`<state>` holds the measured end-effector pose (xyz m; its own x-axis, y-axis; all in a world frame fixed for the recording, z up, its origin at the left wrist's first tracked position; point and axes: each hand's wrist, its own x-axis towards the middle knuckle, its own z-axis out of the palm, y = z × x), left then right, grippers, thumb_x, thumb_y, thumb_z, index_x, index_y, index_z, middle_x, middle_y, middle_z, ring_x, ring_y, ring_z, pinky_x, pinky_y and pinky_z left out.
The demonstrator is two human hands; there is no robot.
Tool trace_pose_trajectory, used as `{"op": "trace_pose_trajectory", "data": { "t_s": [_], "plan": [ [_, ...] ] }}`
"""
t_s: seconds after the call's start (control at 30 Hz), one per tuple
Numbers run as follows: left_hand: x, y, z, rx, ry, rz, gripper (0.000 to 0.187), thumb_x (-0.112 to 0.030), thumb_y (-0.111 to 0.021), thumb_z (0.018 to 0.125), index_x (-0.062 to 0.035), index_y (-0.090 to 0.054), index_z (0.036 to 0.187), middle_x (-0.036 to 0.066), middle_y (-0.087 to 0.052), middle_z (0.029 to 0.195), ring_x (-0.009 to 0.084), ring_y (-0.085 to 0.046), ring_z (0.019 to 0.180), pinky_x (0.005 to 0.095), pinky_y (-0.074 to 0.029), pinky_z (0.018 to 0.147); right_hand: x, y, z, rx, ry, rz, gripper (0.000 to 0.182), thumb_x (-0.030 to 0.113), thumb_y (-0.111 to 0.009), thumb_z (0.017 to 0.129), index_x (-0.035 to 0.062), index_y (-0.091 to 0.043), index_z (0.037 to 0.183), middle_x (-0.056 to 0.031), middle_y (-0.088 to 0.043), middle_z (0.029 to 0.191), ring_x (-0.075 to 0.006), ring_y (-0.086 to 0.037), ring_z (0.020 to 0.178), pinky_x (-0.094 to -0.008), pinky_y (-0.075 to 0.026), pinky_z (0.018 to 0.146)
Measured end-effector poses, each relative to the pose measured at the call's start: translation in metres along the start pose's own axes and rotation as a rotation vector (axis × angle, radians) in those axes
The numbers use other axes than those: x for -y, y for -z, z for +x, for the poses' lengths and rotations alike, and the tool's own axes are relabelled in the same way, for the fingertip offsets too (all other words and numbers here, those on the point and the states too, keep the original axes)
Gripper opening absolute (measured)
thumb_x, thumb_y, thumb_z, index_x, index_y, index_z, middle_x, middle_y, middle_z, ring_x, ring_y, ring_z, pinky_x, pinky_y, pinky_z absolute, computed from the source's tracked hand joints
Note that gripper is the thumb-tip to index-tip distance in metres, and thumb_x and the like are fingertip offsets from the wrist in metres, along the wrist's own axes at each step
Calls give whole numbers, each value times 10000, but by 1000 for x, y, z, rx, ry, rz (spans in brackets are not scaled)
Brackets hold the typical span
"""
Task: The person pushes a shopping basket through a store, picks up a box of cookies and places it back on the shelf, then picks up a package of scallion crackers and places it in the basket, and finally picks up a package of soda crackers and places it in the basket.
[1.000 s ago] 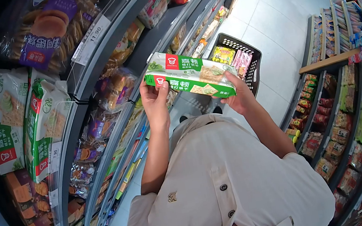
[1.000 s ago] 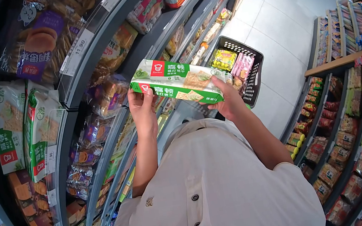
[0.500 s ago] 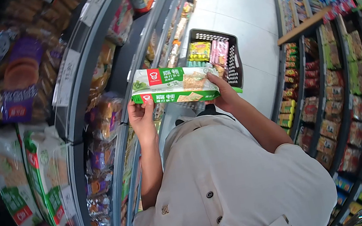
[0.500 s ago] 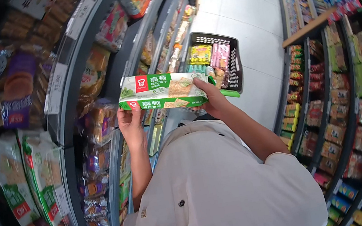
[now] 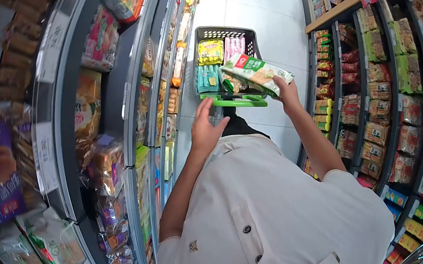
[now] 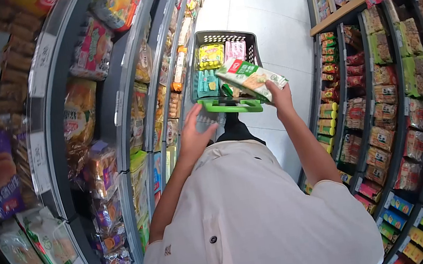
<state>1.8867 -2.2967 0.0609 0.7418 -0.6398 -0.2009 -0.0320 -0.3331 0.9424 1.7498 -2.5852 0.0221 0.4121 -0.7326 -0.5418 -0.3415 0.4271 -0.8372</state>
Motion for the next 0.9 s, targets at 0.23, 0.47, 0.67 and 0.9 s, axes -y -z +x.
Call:
{"op": "trace_pose_trajectory", "data": {
  "t_s": [0.23, 0.47, 0.67, 0.9],
  "plan": [
    [15, -61, 51, 257, -40, 491, 778, -240, -829, 741, -72, -480, 1415, 172, -429, 1486, 372, -377, 1396, 484, -301, 1154, -32, 21, 114, -191, -130, -151, 572, 301, -745, 851, 56, -436, 1266, -112, -654, 1081, -195, -689, 817, -363, -591, 600],
    [67, -101, 105, 367, -67, 689, 84, -82, -704, 694, -93, -661, 765, 79, -653, 820, 290, -646, 870, 493, -447, 1003, -163, -9, 218, -144, -251, -286, 544, 245, -765, 825, 12, -466, 1216, -141, -663, 1040, -213, -693, 796, -362, -580, 559],
    [66, -98, 115, 531, -71, 794, 61, -80, -692, 685, -109, -638, 680, 83, -624, 705, 297, -652, 783, 476, -486, 968, -181, -82, 227, -140, -326, -251, 583, 232, -797, 788, -39, -465, 1184, -166, -665, 1058, -230, -688, 838, -347, -570, 640],
    [63, -96, 120, 596, -12, 817, 65, -72, -688, 673, -118, -645, 687, 69, -634, 719, 276, -656, 805, 456, -469, 1003, -189, -125, 206, 195, -848, 0, 263, 248, -687, 882, 84, -570, 1051, -57, -659, 968, -199, -666, 712, -333, -548, 574]
  ]
}}
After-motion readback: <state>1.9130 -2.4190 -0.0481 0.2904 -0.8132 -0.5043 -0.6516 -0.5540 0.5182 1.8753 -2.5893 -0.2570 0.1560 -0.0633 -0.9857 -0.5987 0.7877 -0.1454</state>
